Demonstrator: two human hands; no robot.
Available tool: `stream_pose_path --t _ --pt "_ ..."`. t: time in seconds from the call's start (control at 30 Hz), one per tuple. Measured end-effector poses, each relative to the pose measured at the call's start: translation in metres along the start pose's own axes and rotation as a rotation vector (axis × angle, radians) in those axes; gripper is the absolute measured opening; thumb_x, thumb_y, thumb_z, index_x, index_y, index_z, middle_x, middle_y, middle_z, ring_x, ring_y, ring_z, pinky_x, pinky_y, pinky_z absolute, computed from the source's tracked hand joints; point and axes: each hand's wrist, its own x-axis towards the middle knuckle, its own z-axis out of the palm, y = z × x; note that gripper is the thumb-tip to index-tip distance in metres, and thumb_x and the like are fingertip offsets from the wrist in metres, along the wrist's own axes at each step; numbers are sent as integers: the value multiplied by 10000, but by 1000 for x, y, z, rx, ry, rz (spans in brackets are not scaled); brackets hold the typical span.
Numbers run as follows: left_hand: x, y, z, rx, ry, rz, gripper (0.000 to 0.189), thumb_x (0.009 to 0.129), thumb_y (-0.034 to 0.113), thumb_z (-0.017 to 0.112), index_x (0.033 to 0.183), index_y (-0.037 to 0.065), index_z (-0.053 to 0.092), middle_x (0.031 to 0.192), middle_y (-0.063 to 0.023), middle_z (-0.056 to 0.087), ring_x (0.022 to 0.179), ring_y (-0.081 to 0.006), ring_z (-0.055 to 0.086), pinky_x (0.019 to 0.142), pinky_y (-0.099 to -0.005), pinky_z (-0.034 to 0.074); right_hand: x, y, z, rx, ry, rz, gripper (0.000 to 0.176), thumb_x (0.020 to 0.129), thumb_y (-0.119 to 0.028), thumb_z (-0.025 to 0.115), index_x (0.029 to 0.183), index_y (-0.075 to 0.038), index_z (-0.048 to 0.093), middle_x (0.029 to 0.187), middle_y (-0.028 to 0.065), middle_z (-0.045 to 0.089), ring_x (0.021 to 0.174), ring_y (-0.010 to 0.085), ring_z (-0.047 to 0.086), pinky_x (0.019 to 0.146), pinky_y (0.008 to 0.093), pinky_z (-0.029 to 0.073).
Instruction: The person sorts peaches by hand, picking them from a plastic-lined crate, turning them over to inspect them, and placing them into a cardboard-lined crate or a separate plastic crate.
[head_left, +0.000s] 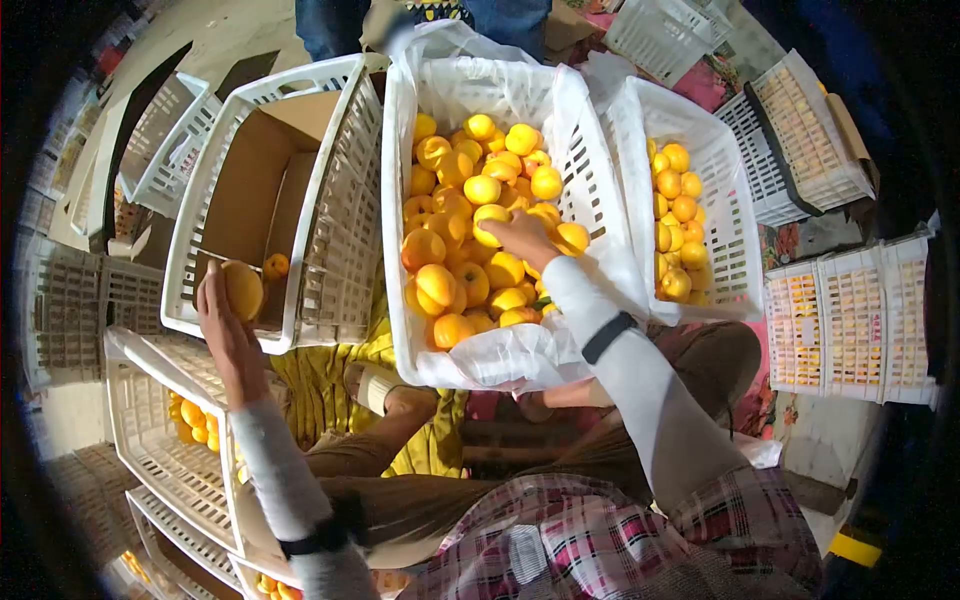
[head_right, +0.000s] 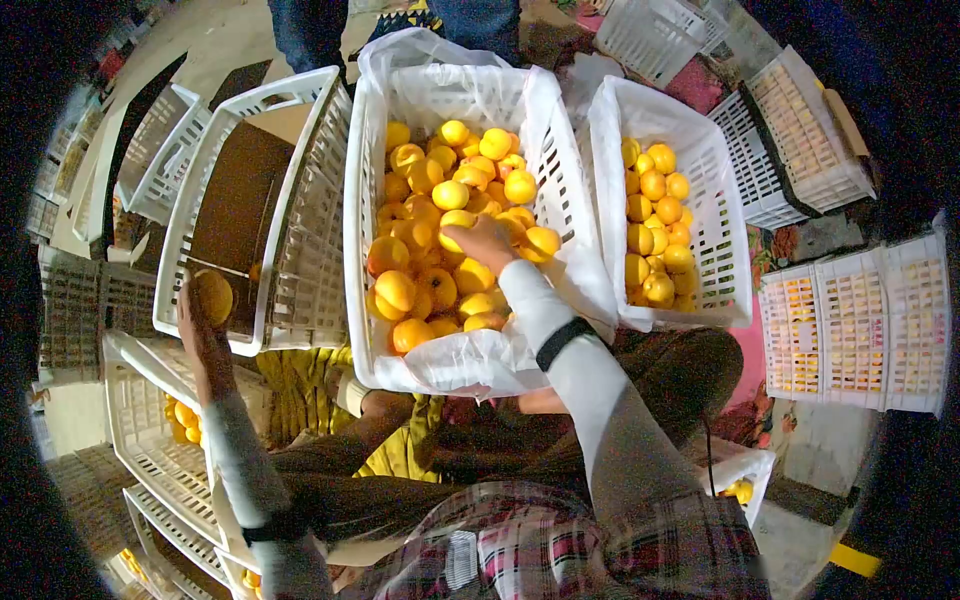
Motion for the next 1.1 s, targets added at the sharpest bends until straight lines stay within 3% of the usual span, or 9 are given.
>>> stream_pose_path --t 0.07,0.17,0.3,0.4,0.5,0.6,0.67,1.03,1.1 --pt "38 -38 -15 269 2 13 434 796 377 622 1040 25 548 887 -57 569 811 -164 551 701 -293 458 -35 -26 -20 962 -444 265 466 797 -525 510 929 -82 560 770 64 565 477 117 434 413 221 330" --pt "87 -122 -48 630 -242 31 374 769 323 654 913 -16 588 805 -85 601 717 -136 534 631 -288 441 -55 -33 -35 1386 -752 276 601 814 -610 394 1046 -71 528 819 127 578 538 149 484 425 221 342" --pt "81 -122 -29 809 -519 0 267 769 242 632 881 3 592 744 -144 603 669 -208 563 620 -335 437 -86 -54 -44 1521 -684 165 558 817 -559 455 1111 -87 505 868 129 586 635 198 548 487 238 396" --pt "53 -90 -9 1099 -117 550 312 815 189 575 1067 9 530 949 -191 561 908 -350 541 785 -354 440 -102 -62 -46 1565 -492 75 531 832 -495 485 1152 -71 475 1008 147 575 717 228 578 529 267 434" --pt "-24 -31 51 338 -198 646 279 836 145 552 1072 -1 532 1072 -145 543 964 -256 542 825 -336 444 -124 -60 -47 1397 -369 -108 525 863 -381 512 1244 -42 390 1076 136 540 805 195 568 613 225 460" --pt "-103 -17 106 137 -705 -138 566 883 372 449 1332 57 309 1253 -137 425 1049 -251 497 877 -369 437 -145 -61 -45 489 14 -485 581 823 -256 591 1280 5 345 1068 103 545 901 169 563 694 271 469" --pt "-139 -23 127 -408 -779 -503 577 919 314 404 1392 106 147 1297 -155 369 1103 -286 471 900 -386 426 -166 -63 -42 493 -3 -531 575 817 -213 594 1282 10 339 1083 111 537 913 174 562 717 278 468" --pt "-191 -37 142 -733 -859 -559 557 918 308 382 1398 147 150 1362 -110 309 1199 -275 392 947 -367 372 -200 -42 -59 518 16 -538 716 702 -154 700 1298 -17 327 1219 160 465 1040 207 511 839 315 437" --pt "-204 -36 151 -551 -884 -539 567 917 349 382 1395 133 166 1349 -108 331 1192 -274 397 952 -383 365 -197 -28 -59 152 285 -620 759 673 -209 719 1287 -1 324 1198 203 471 1058 275 517 879 343 415"
